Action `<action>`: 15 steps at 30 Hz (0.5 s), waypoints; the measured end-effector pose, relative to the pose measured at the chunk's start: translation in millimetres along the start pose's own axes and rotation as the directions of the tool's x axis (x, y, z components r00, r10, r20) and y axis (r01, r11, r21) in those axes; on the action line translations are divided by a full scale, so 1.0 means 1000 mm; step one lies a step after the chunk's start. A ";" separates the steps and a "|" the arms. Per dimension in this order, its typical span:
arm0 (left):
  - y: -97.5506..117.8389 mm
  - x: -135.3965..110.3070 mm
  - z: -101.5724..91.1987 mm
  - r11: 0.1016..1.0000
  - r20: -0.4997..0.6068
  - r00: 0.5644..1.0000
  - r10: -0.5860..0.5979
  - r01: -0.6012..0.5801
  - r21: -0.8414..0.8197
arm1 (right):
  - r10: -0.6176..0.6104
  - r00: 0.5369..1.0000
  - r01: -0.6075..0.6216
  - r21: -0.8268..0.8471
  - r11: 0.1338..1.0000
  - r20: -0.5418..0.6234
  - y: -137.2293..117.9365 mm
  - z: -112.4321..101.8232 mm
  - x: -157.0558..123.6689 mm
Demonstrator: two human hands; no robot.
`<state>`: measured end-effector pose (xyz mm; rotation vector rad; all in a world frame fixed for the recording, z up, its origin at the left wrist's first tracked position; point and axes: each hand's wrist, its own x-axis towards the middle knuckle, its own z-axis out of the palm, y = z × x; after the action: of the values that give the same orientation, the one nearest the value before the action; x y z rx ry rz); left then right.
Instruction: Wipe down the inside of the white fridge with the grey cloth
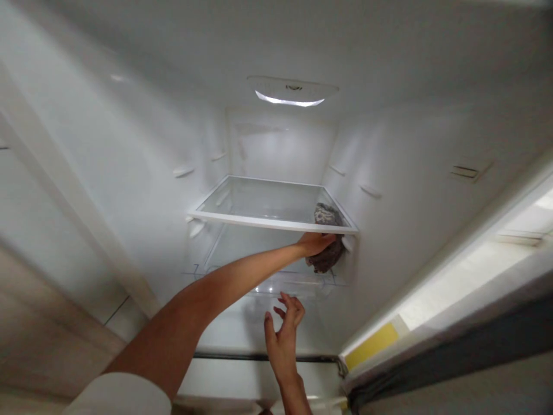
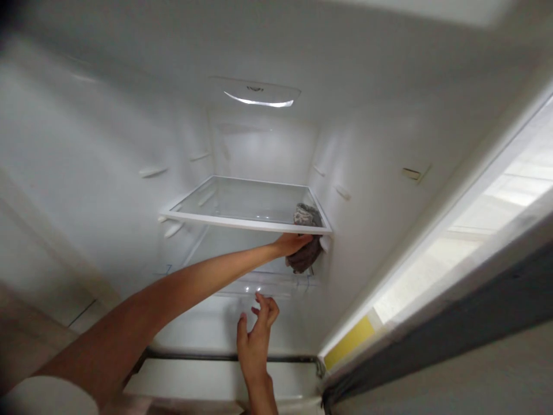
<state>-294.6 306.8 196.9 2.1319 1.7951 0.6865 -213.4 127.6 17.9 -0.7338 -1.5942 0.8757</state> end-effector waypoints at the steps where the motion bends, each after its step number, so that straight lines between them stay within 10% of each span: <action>1: 0.004 -0.008 -0.003 1.000 -0.031 0.999 -0.010 0.009 -0.023 | -0.010 1.000 0.010 -0.007 1.000 -0.003 0.001 0.001 0.000; 8: -0.006 -0.054 -0.031 0.997 0.020 0.997 0.079 -0.078 -0.008 | -0.033 0.999 0.035 -0.072 0.997 0.021 0.003 -0.001 0.002; 15: -0.058 -0.104 -0.060 0.861 0.266 0.954 0.136 -0.246 0.444 | -0.028 0.999 0.024 -0.108 0.994 -0.030 0.002 0.001 0.002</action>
<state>-387.0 210.4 200.9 2.6021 1.7713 0.0198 -214.9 130.6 17.2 -0.7972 -1.6291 0.7603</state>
